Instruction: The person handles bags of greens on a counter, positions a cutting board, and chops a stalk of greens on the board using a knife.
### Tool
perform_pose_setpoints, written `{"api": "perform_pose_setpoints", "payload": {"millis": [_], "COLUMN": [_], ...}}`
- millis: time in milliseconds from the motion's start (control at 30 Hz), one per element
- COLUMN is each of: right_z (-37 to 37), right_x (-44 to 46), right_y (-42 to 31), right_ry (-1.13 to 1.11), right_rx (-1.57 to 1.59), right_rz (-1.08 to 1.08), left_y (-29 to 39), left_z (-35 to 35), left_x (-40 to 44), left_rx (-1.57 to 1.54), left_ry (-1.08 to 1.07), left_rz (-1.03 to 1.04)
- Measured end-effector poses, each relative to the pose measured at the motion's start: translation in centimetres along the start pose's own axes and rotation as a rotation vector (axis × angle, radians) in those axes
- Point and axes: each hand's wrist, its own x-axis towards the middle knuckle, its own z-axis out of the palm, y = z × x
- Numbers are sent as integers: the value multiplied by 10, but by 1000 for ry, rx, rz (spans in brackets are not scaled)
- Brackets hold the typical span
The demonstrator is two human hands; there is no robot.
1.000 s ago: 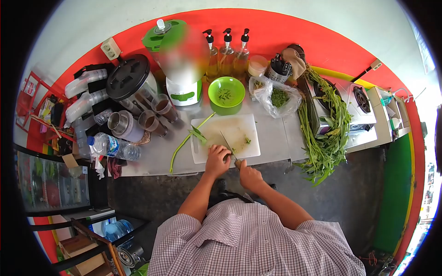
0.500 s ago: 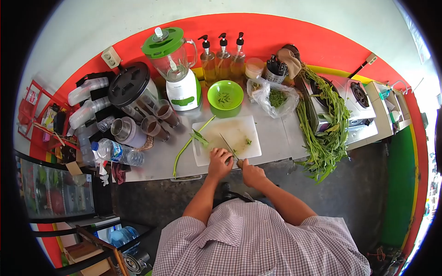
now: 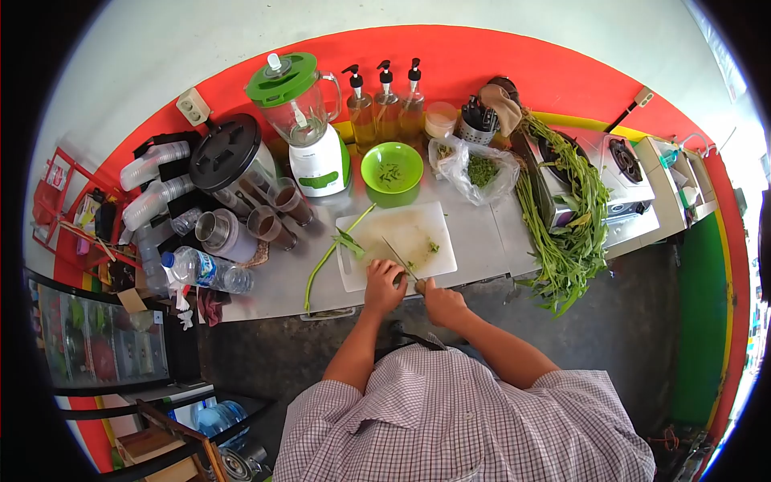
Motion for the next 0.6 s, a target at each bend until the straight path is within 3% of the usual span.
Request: {"api": "perform_pose_setpoints", "payload": {"millis": [200,500,600], "right_z": [22,4,18], "right_x": [-19,-16,-20], "right_y": [-5,-4,-8], "right_ry": [35,42,28], "right_rx": [57,-41,62], "right_rz": [93,-19,88], "left_y": [-2,0,-2], "left_z": [0,0,0], "left_x": [0,-1,-3], "left_rx": [3,37,43], "left_ry": [15,-21,-11], "left_rz": [15,-4,1]}}
